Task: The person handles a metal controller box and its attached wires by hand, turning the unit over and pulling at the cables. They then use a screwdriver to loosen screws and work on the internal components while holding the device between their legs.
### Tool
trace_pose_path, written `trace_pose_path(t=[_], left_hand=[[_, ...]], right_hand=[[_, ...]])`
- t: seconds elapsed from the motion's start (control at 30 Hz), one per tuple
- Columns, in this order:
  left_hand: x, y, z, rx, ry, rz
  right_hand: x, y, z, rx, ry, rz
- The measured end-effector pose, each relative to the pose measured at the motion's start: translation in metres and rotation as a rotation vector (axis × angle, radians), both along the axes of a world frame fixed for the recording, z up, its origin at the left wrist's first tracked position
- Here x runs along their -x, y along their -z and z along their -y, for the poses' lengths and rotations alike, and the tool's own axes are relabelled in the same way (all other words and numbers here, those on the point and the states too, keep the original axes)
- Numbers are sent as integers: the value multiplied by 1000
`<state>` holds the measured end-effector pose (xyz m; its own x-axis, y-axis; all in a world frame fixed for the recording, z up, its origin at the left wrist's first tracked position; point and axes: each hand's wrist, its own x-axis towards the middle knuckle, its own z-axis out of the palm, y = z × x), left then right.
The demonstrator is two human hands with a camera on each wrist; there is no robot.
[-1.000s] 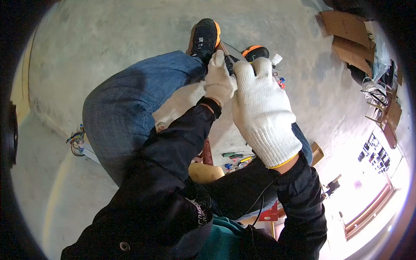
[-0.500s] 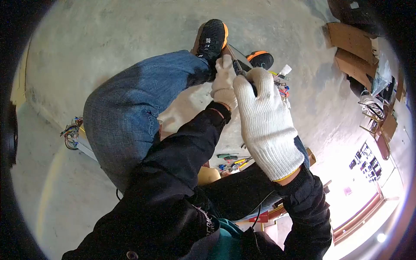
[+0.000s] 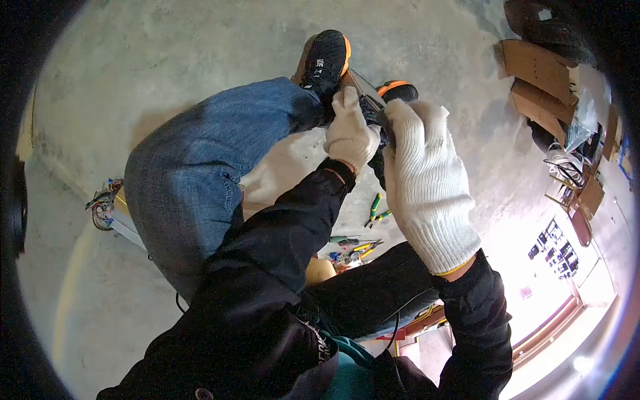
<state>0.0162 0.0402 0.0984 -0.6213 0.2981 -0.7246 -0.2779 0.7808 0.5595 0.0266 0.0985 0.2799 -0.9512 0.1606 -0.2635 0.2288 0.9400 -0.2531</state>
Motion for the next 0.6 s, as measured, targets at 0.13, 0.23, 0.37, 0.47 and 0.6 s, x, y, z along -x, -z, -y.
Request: trace_pose_path(t=[0.13, 0.23, 0.37, 0.47, 0.6], left_hand=[[-1, 1, 3, -35, 0, -7], [-4, 4, 3, -47, 0, -64], [-8, 9, -1, -46, -22, -71], [-2, 2, 2, -33, -5, -30], [-22, 34, -6, -255, -346, 99]], right_hand=[[4, -4, 8, -60, 207, 212], [7, -7, 6, -76, 251, 79], [-5, -6, 2, 10, 69, 93], [-6, 3, 3, 24, 107, 105], [4, -5, 7, 21, 203, 51]])
